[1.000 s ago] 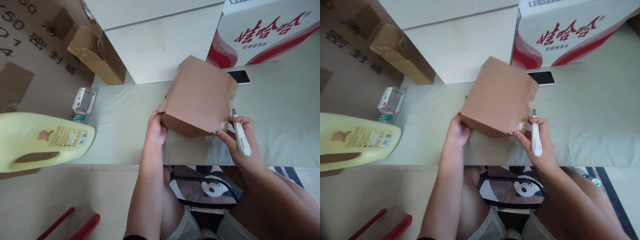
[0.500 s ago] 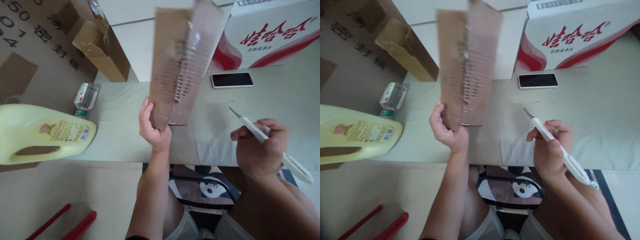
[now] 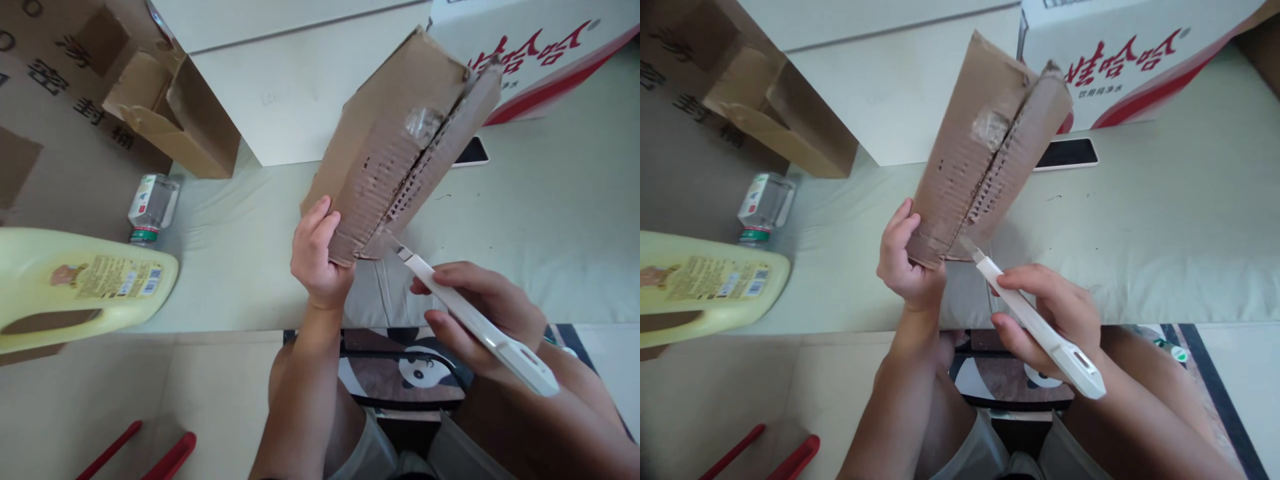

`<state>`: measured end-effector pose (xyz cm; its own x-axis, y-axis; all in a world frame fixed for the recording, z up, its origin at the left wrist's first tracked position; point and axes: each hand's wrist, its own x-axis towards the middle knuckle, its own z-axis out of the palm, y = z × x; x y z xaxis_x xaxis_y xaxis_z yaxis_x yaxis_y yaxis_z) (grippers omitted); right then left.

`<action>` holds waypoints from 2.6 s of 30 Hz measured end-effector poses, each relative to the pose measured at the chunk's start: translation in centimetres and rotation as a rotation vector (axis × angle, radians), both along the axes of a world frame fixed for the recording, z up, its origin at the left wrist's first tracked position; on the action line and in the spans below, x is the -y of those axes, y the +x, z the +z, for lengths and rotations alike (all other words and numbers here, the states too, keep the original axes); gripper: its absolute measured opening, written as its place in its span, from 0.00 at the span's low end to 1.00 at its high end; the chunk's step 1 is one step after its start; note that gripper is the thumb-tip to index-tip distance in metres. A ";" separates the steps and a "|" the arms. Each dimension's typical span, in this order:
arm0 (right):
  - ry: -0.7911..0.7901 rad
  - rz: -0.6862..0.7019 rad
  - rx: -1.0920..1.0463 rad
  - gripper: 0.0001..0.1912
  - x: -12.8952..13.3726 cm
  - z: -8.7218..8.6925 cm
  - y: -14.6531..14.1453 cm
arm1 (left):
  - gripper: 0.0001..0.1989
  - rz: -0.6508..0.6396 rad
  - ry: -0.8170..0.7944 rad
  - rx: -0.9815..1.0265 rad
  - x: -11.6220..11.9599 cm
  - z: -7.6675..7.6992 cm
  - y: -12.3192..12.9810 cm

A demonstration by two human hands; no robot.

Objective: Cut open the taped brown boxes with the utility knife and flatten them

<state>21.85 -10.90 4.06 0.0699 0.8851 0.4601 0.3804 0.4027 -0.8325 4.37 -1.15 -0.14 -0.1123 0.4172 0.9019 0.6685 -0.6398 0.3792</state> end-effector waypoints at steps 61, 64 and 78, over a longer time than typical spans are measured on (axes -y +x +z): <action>0.153 -0.237 0.160 0.11 -0.7 -2.1 -4.0 | 0.07 -0.085 -0.130 0.049 1.2 -0.5 2.5; 0.110 -0.153 0.117 0.10 -0.8 -2.6 -4.5 | 0.07 -0.026 -0.109 0.048 1.4 -0.8 3.0; 0.065 0.086 0.044 0.10 -2.3 -3.1 -4.1 | 0.05 0.011 -0.085 0.081 1.9 -0.8 3.8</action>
<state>17.77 -8.57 1.01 -0.0262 0.8550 0.5180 0.3778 0.4882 -0.7867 8.14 -3.07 -0.95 -0.1886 0.4898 0.8512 0.6406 -0.5956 0.4847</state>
